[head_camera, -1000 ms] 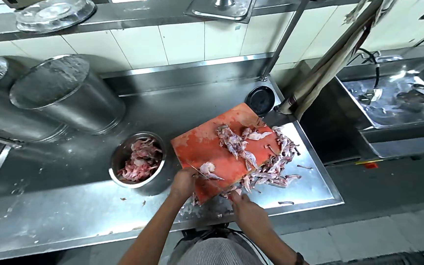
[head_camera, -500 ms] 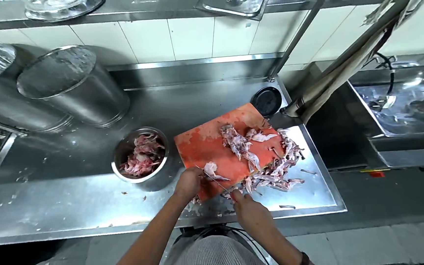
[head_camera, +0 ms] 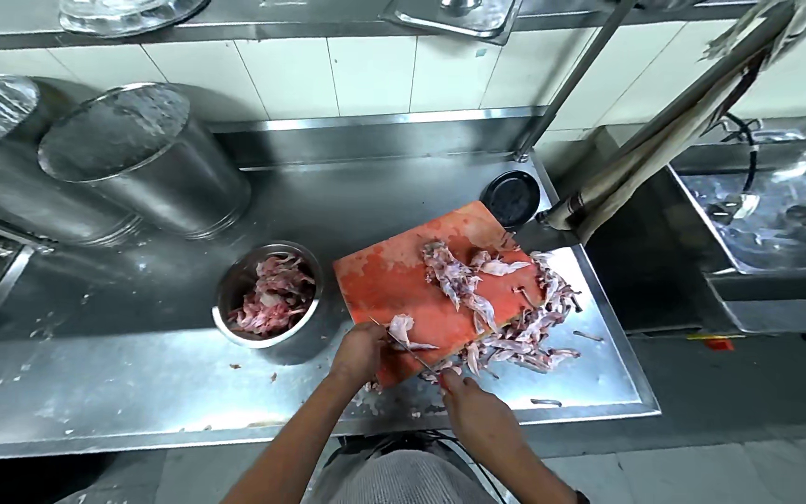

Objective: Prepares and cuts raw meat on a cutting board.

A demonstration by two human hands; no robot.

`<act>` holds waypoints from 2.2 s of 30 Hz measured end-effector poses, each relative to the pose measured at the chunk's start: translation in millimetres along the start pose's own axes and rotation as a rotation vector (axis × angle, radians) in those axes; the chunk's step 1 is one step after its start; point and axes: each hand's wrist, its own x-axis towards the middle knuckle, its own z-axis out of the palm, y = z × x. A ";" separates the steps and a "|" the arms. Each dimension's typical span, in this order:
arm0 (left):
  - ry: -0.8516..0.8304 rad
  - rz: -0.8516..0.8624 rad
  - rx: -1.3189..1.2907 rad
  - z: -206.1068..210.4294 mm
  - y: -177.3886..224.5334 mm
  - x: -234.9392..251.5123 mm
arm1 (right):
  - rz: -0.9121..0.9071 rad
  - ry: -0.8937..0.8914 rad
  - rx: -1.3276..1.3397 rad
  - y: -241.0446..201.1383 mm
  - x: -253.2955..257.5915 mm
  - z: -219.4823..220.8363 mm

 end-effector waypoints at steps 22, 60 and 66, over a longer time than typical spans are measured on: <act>-0.151 -0.184 0.079 -6.3 18.1 -14.2 | -0.046 0.016 0.243 61.9 -53.6 40.9; -0.248 -0.098 0.280 5.2 43.1 -21.2 | 0.212 -0.084 0.238 -41.2 -19.3 36.5; -0.109 -0.038 0.179 17.6 19.0 -23.4 | 0.207 -0.123 0.332 -36.5 -24.0 54.6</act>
